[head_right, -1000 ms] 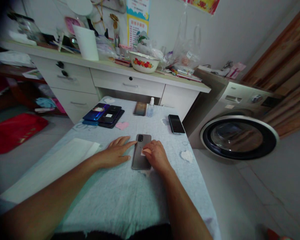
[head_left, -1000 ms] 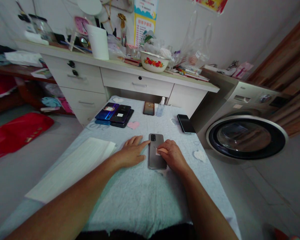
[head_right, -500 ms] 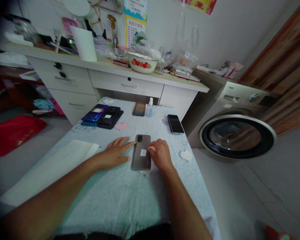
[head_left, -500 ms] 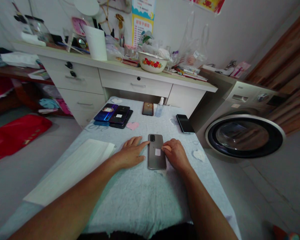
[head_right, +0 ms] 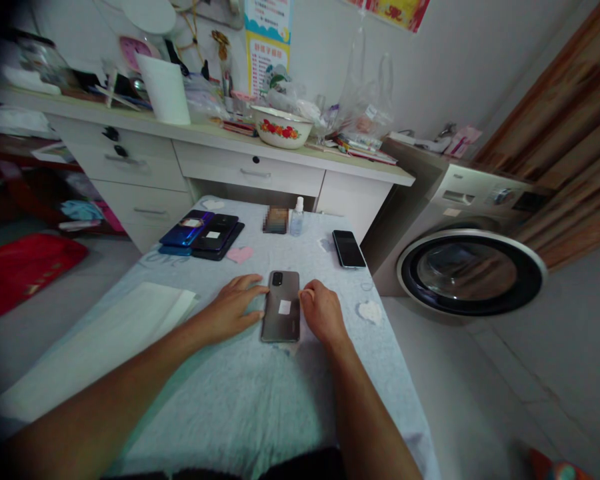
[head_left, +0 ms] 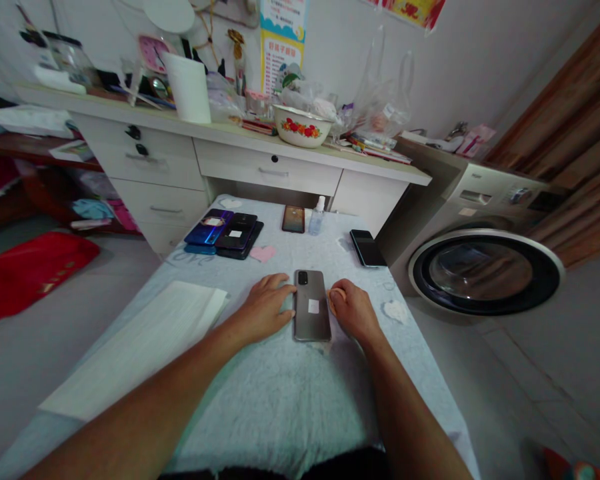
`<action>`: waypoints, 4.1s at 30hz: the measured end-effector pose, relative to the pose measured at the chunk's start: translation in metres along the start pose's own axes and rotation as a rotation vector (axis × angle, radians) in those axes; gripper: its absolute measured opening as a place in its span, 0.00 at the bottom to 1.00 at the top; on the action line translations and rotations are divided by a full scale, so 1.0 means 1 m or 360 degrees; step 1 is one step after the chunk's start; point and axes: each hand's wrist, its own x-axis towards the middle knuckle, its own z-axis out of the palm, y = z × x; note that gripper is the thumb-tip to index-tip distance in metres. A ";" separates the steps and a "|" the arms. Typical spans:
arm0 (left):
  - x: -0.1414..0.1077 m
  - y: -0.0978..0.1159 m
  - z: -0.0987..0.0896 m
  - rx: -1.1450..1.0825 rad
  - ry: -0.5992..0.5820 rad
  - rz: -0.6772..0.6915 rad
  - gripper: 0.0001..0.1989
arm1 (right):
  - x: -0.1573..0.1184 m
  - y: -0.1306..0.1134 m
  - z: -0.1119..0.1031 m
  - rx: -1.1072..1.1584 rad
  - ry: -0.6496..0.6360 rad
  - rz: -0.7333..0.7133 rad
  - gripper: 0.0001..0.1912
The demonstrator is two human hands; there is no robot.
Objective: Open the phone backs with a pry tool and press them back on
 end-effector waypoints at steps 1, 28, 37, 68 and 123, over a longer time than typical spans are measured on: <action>0.000 0.000 0.001 -0.0009 0.0026 0.0018 0.22 | 0.000 0.000 0.000 -0.0012 -0.0008 0.0002 0.10; -0.007 0.014 0.003 0.0000 -0.0039 0.0092 0.47 | 0.007 0.013 -0.002 0.1612 -0.0278 0.0645 0.11; -0.009 0.018 0.004 0.0159 0.0077 0.0121 0.44 | 0.006 0.013 -0.003 0.1740 -0.0300 0.0589 0.11; -0.009 0.033 -0.011 0.0112 0.0072 0.0105 0.13 | -0.005 -0.007 0.012 0.0705 0.0290 -0.0312 0.10; -0.002 0.010 -0.021 -0.0552 0.0258 0.0073 0.04 | -0.008 -0.021 0.024 0.0277 0.0419 -0.0866 0.13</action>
